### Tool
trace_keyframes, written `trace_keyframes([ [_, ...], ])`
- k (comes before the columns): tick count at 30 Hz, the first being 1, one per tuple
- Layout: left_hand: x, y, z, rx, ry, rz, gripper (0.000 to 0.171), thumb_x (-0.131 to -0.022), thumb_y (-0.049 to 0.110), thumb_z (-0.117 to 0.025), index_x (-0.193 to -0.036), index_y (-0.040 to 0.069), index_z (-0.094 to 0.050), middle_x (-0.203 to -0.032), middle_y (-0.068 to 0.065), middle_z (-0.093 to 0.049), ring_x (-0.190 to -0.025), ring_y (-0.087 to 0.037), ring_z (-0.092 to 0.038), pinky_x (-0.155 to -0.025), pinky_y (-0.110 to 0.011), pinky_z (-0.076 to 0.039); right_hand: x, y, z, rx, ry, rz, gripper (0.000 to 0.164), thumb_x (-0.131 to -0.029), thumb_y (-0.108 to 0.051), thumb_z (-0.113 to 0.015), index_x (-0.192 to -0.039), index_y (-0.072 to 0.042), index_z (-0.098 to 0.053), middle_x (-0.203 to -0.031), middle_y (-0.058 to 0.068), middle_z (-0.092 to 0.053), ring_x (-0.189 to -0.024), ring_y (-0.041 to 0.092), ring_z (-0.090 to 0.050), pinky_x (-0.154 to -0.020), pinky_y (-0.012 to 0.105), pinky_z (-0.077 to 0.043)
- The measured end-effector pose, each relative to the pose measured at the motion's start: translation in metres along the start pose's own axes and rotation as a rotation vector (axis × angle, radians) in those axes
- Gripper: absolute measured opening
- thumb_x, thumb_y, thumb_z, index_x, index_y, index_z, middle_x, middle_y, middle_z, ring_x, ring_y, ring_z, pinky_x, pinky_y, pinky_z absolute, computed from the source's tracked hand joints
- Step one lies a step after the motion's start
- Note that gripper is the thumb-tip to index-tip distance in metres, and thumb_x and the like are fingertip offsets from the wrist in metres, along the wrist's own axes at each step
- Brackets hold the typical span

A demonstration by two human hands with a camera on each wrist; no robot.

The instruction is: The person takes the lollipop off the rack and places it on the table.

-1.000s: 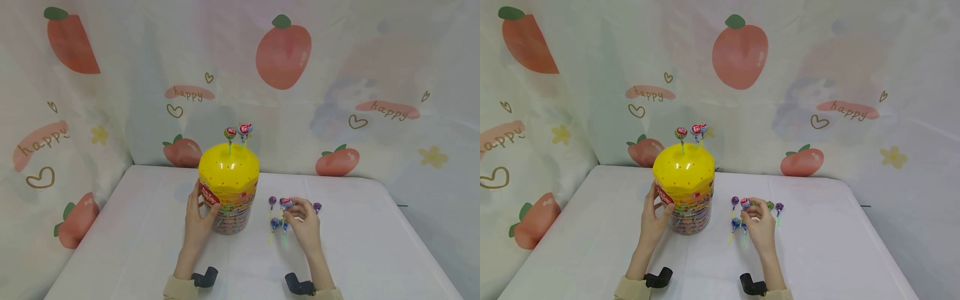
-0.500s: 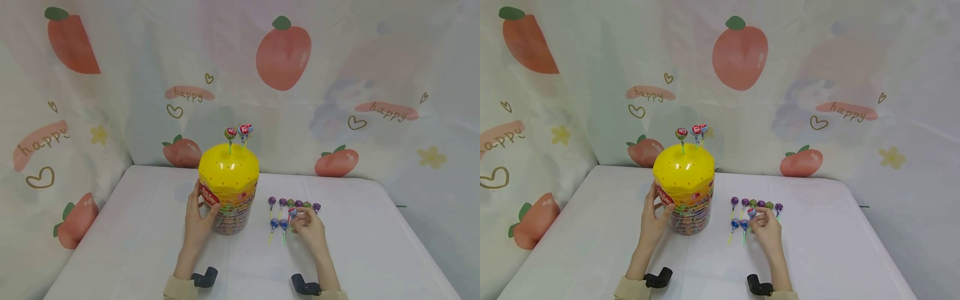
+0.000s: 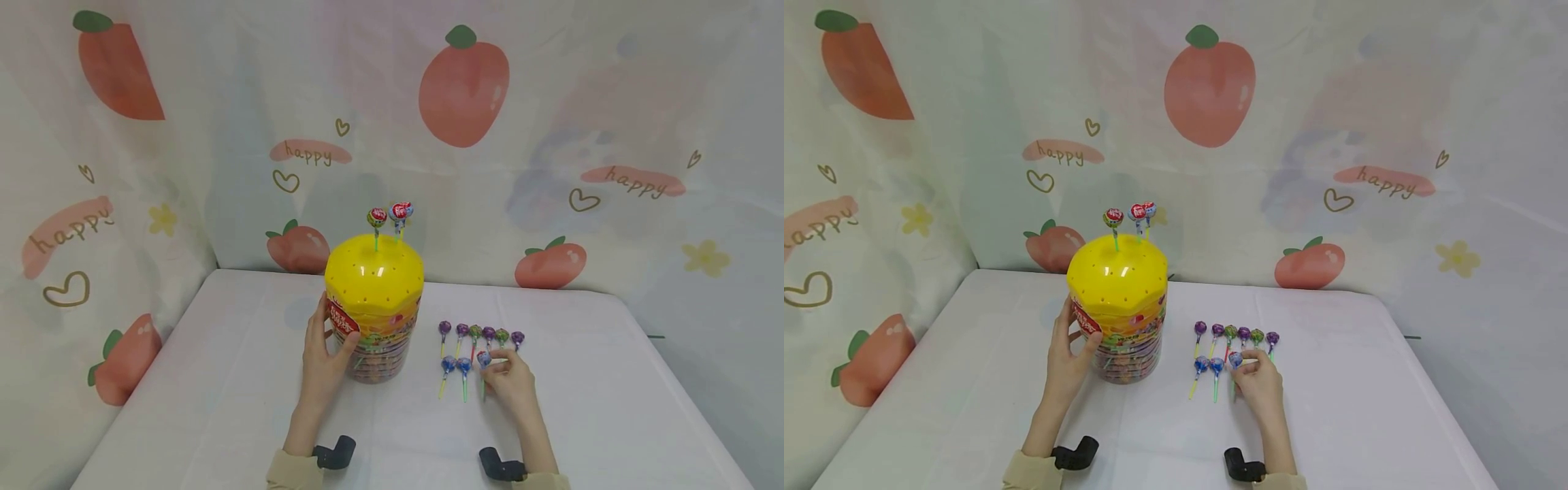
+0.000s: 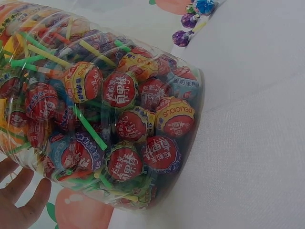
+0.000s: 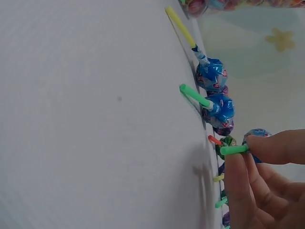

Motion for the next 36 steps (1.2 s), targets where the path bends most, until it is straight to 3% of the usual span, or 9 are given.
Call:
trace_keyframes([
  [7, 0.0004, 0.0003, -0.0003, 0.003, 0.0, -0.003, 0.085, -0.087, 0.032, -0.069, -0.153, 0.037, -0.016, -0.148, -0.003, -0.039, -0.133, -0.023, -0.039, -0.105, -0.05, -0.043, 0.0007, 0.0059, -0.0017, 0.054, -0.032, -0.023, 0.041, -0.082, -0.002, -0.065, -0.121, 0.007, -0.052, -0.089, 0.019, -0.066, -0.06, 0.012, -0.064, -0.058, 0.027, -0.057],
  [26, 0.0009, 0.0009, 0.0013, 0.0, -0.002, 0.015, 0.085, -0.087, 0.031, -0.069, -0.153, 0.036, -0.016, -0.148, -0.006, -0.039, -0.133, -0.025, -0.039, -0.105, -0.05, -0.043, 0.0018, 0.007, -0.0095, 0.124, -0.01, -0.023, 0.039, -0.08, -0.002, -0.064, -0.118, 0.006, -0.055, -0.079, 0.014, -0.065, -0.055, 0.012, -0.061, -0.052, 0.023, -0.053],
  [36, 0.0002, 0.001, 0.0001, 0.004, -0.004, 0.006, 0.085, -0.087, 0.032, -0.069, -0.153, 0.038, -0.016, -0.148, -0.004, -0.039, -0.133, -0.023, -0.039, -0.105, -0.049, -0.043, 0.0051, 0.0017, -0.0037, 0.146, -0.022, -0.027, 0.042, -0.082, -0.006, -0.069, -0.119, 0.005, -0.054, -0.077, 0.013, -0.065, -0.054, 0.013, -0.061, -0.052, 0.026, -0.049],
])
Point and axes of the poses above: each hand's wrist, its own x-axis away from the middle knuckle, its own z-axis out of the back of the hand, y = z × x, the point moved 6 cm from there along -x, towards the middle knuckle
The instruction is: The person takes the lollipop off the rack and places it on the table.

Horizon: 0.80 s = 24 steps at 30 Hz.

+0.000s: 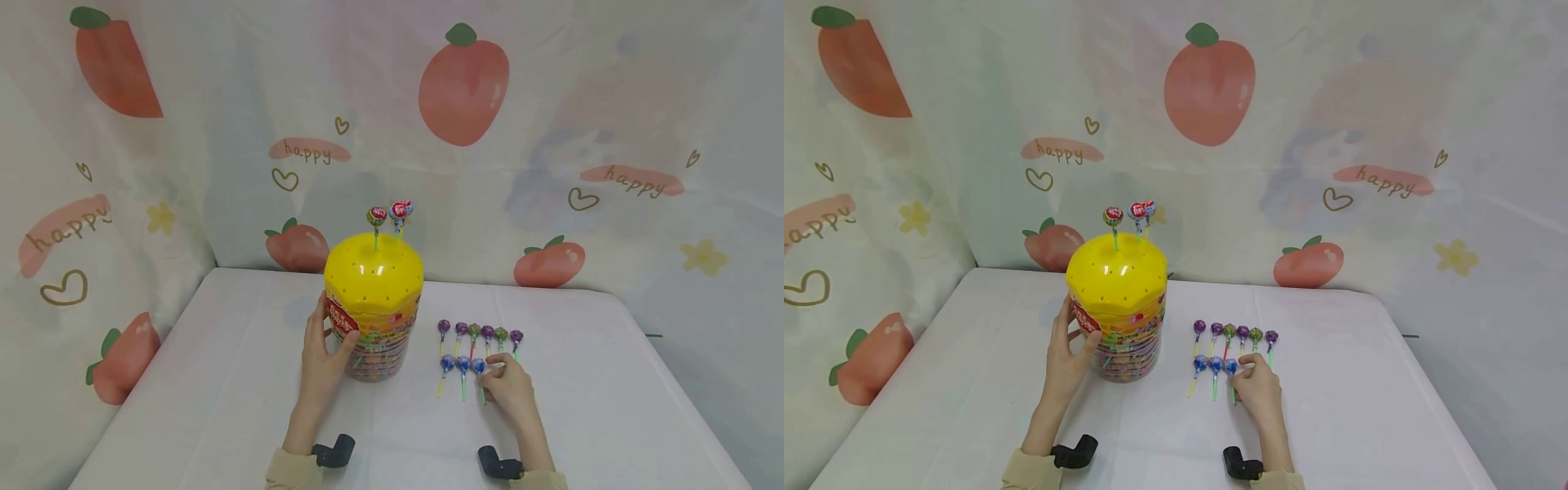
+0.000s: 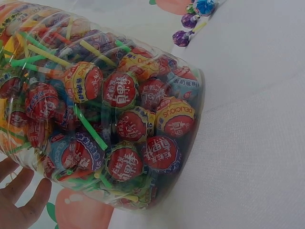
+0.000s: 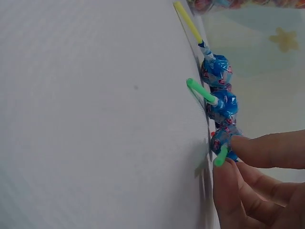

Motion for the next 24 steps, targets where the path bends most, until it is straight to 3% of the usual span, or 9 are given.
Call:
trace_keyframes([
  [12, 0.0, 0.0, 0.0, -0.005, -0.004, -0.002, 0.085, -0.087, 0.032, -0.069, -0.153, 0.037, -0.016, -0.147, -0.005, -0.04, -0.133, -0.023, -0.039, -0.105, -0.05, -0.043, 0.003, 0.0, 0.009, -0.002, 0.005, 0.002, 0.04, -0.085, -0.01, -0.065, -0.12, 0.005, -0.054, -0.081, 0.014, -0.066, -0.057, 0.013, -0.062, -0.054, 0.025, -0.049],
  [24, 0.0, -0.001, 0.0, 0.004, 0.0, -0.005, 0.085, -0.087, 0.032, -0.069, -0.153, 0.038, -0.016, -0.147, -0.004, -0.04, -0.133, -0.023, -0.039, -0.105, -0.05, -0.043, 0.011, -0.025, 0.021, -0.03, 0.055, 0.067, 0.034, -0.087, -0.012, -0.066, -0.117, 0.002, -0.058, -0.088, 0.016, -0.068, -0.065, 0.012, -0.066, -0.057, 0.023, -0.056],
])
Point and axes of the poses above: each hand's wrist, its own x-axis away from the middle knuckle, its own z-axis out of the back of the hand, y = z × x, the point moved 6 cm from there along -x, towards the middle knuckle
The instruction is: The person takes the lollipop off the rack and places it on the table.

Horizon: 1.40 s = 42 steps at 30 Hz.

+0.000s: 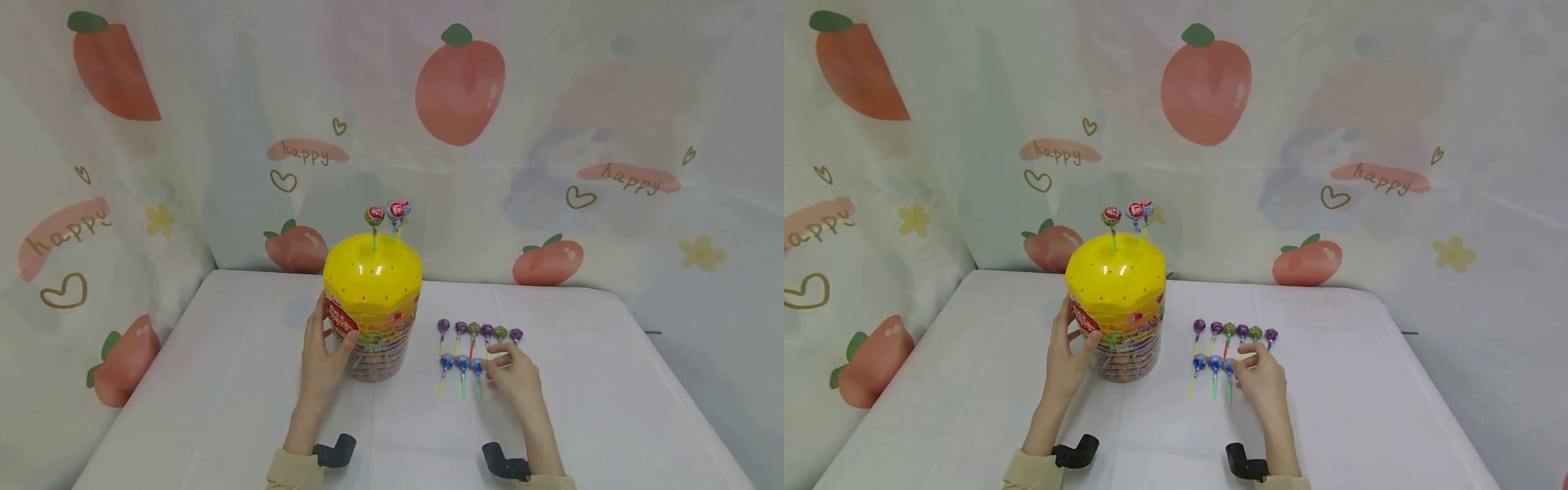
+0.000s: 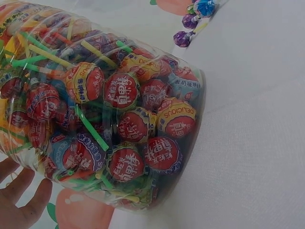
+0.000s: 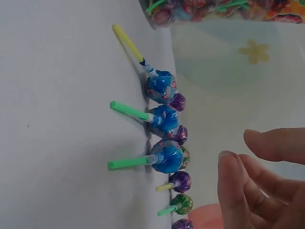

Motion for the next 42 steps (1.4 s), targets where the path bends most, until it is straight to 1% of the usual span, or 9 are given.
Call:
trace_keyframes([
  [6, 0.0, 0.0, -0.001, 0.001, -0.001, -0.003, 0.085, -0.087, 0.033, -0.069, -0.152, 0.039, -0.016, -0.147, -0.003, -0.04, -0.132, -0.022, -0.039, -0.105, -0.049, -0.043, 0.002, -0.016, 0.003, -0.06, 0.058, 0.041, 0.028, -0.089, -0.013, -0.064, -0.113, 0.001, -0.062, -0.092, 0.018, -0.067, -0.072, 0.018, -0.068, -0.061, 0.024, -0.057],
  [14, 0.0, -0.001, 0.0, -0.002, 0.004, 0.001, 0.084, -0.087, 0.033, -0.069, -0.153, 0.039, -0.015, -0.148, -0.003, -0.04, -0.132, -0.022, -0.039, -0.104, -0.049, -0.043, 0.004, -0.045, 0.004, -0.093, 0.156, 0.134, 0.022, -0.089, -0.012, -0.064, -0.109, -0.003, -0.066, -0.097, 0.016, -0.069, -0.082, 0.019, -0.064, -0.064, 0.019, -0.048],
  [19, 0.0, -0.002, 0.001, 0.003, 0.005, 0.007, 0.084, -0.088, 0.032, -0.069, -0.152, 0.04, -0.015, -0.148, -0.003, -0.039, -0.133, -0.022, -0.038, -0.105, -0.049, -0.043, 0.003, -0.068, 0.007, -0.131, 0.204, 0.226, 0.017, -0.088, -0.011, -0.066, -0.105, -0.006, -0.068, -0.093, 0.013, -0.071, -0.078, 0.008, -0.061, -0.069, 0.02, -0.048],
  [22, 0.0, -0.002, 0.001, 0.0, 0.005, 0.004, 0.084, -0.087, 0.032, -0.069, -0.152, 0.04, -0.015, -0.148, -0.003, -0.039, -0.132, -0.022, -0.038, -0.105, -0.049, -0.043, 0.002, -0.081, 0.011, -0.146, 0.221, 0.267, 0.017, -0.088, -0.01, -0.067, -0.104, -0.006, -0.068, -0.092, 0.013, -0.071, -0.076, 0.0, -0.059, -0.069, 0.015, -0.048],
  [28, 0.0, -0.002, 0.0, -0.007, 0.001, -0.009, 0.085, -0.087, 0.032, -0.069, -0.153, 0.039, -0.015, -0.148, -0.004, -0.039, -0.132, -0.023, -0.039, -0.104, -0.05, -0.043, 0.001, -0.106, 0.024, -0.178, 0.273, 0.345, 0.016, -0.088, -0.008, -0.066, -0.103, -0.006, -0.069, -0.092, 0.014, -0.07, -0.079, 0.001, -0.059, -0.068, 0.005, -0.045],
  [32, -0.001, -0.001, 0.0, -0.007, 0.0, -0.013, 0.085, -0.087, 0.033, -0.069, -0.153, 0.038, -0.015, -0.148, -0.004, -0.039, -0.132, -0.024, -0.039, -0.104, -0.05, -0.043, 0.001, -0.122, 0.032, -0.182, 0.289, 0.382, 0.016, -0.089, -0.009, -0.065, -0.104, -0.005, -0.068, -0.093, 0.014, -0.07, -0.081, 0.006, -0.06, -0.068, 0.003, -0.045],
  [35, -0.001, -0.001, 0.0, -0.005, 0.0, -0.012, 0.085, -0.087, 0.033, -0.069, -0.153, 0.038, -0.015, -0.148, -0.004, -0.039, -0.132, -0.024, -0.039, -0.104, -0.05, -0.043, 0.0, -0.134, 0.036, -0.183, 0.292, 0.408, 0.016, -0.089, -0.009, -0.065, -0.105, -0.006, -0.068, -0.092, 0.013, -0.07, -0.081, 0.005, -0.06, -0.069, 0.002, -0.045],
  [39, -0.001, -0.001, 0.0, -0.001, 0.001, -0.012, 0.085, -0.087, 0.033, -0.069, -0.153, 0.038, -0.015, -0.148, -0.004, -0.039, -0.132, -0.024, -0.038, -0.104, -0.05, -0.043, -0.001, -0.15, 0.039, -0.203, 0.286, 0.45, 0.016, -0.089, -0.01, -0.066, -0.105, -0.007, -0.068, -0.091, 0.011, -0.07, -0.078, -0.003, -0.057, -0.069, 0.004, -0.046],
  [42, 0.0, -0.002, 0.0, 0.001, 0.003, -0.009, 0.085, -0.087, 0.033, -0.069, -0.153, 0.038, -0.016, -0.148, -0.005, -0.04, -0.132, -0.024, -0.039, -0.104, -0.05, -0.043, -0.002, -0.163, 0.041, -0.218, 0.273, 0.476, 0.017, -0.089, -0.011, -0.066, -0.105, -0.007, -0.068, -0.092, 0.01, -0.069, -0.079, -0.002, -0.057, -0.069, 0.005, -0.047],
])
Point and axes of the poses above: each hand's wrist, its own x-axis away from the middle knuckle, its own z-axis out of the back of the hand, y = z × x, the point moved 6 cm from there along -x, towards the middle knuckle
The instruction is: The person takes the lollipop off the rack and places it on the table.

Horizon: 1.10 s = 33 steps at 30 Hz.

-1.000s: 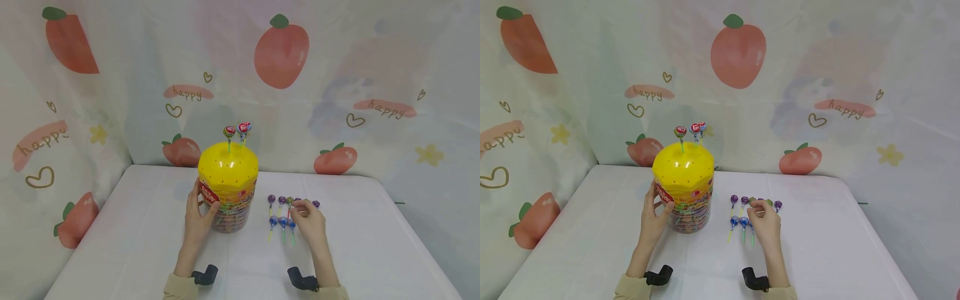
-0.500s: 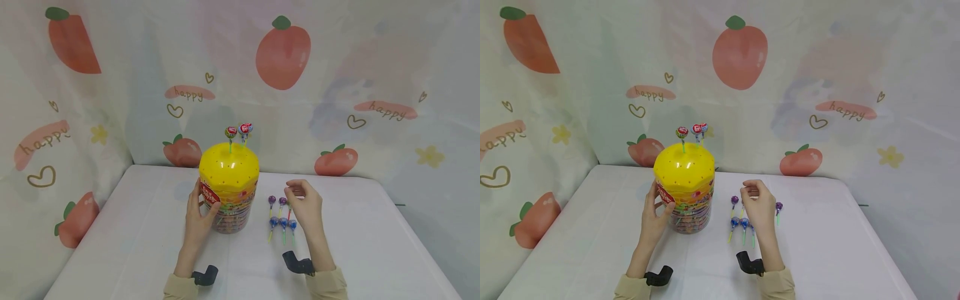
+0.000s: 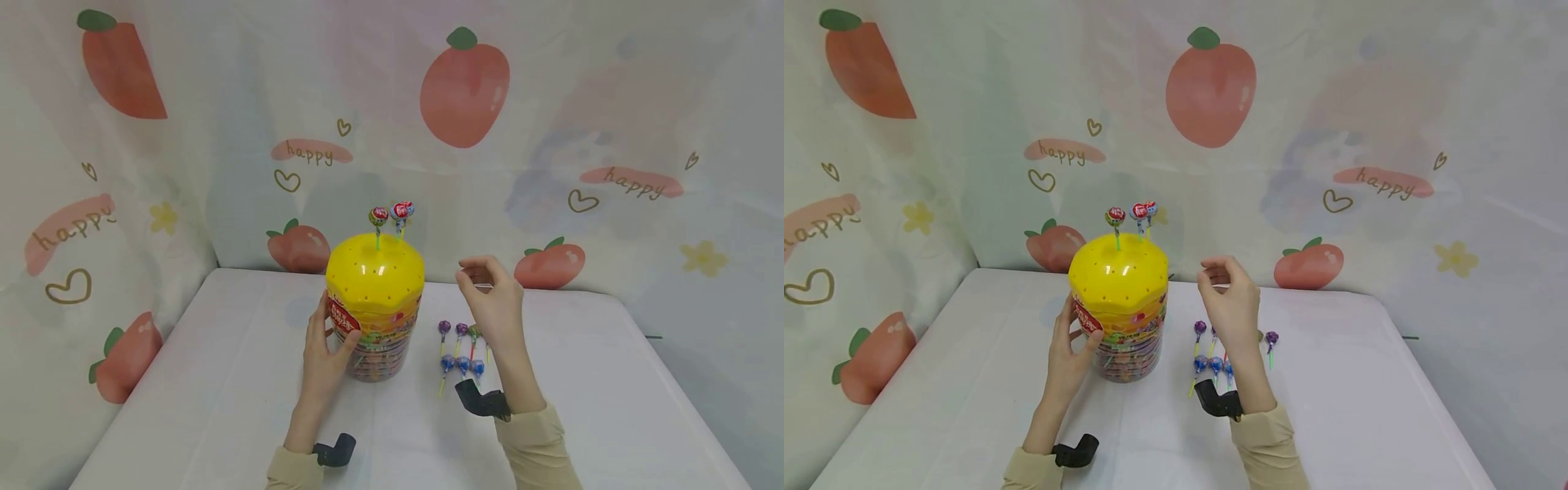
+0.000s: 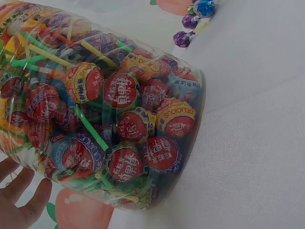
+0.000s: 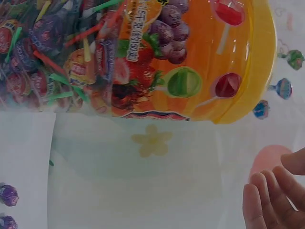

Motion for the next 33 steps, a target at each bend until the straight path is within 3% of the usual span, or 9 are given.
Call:
trace_keyframes([
  [10, 0.0, 0.001, 0.001, 0.002, 0.004, -0.008, 0.085, -0.087, 0.032, -0.069, -0.153, 0.036, -0.016, -0.148, -0.006, -0.04, -0.132, -0.026, -0.039, -0.103, -0.053, -0.043, -0.022, -0.033, -0.009, -0.09, -0.04, 0.058, 0.02, -0.089, -0.011, -0.067, -0.107, -0.004, -0.068, -0.098, 0.013, -0.068, -0.083, 0.011, -0.06, -0.072, 0.009, -0.049],
  [21, 0.001, 0.001, 0.0, -0.012, 0.009, -0.025, 0.083, -0.088, 0.035, -0.068, -0.154, 0.032, -0.017, -0.147, -0.007, -0.041, -0.13, -0.025, -0.04, -0.101, -0.053, -0.045, -0.038, -0.051, -0.033, -0.125, -0.114, 0.109, 0.021, -0.089, -0.012, -0.067, -0.109, -0.004, -0.066, -0.099, 0.015, -0.068, -0.09, 0.024, -0.064, -0.075, 0.011, -0.049],
  [28, 0.0, 0.002, 0.0, -0.009, 0.005, -0.014, 0.085, -0.087, 0.033, -0.069, -0.153, 0.035, -0.016, -0.148, -0.007, -0.04, -0.132, -0.026, -0.04, -0.103, -0.053, -0.044, -0.046, -0.054, -0.047, -0.202, -0.187, 0.09, 0.031, -0.088, -0.009, -0.067, -0.118, -0.004, -0.06, -0.105, 0.016, -0.066, -0.097, 0.024, -0.062, -0.087, 0.032, -0.053],
  [33, 0.0, 0.001, 0.0, -0.012, 0.003, -0.007, 0.084, -0.088, 0.032, -0.068, -0.153, 0.036, -0.016, -0.148, -0.006, -0.04, -0.132, -0.026, -0.04, -0.103, -0.053, -0.044, -0.049, -0.058, -0.056, -0.223, -0.212, 0.106, 0.031, -0.088, -0.008, -0.067, -0.118, -0.003, -0.059, -0.107, 0.016, -0.066, -0.099, 0.025, -0.062, -0.09, 0.039, -0.054],
])
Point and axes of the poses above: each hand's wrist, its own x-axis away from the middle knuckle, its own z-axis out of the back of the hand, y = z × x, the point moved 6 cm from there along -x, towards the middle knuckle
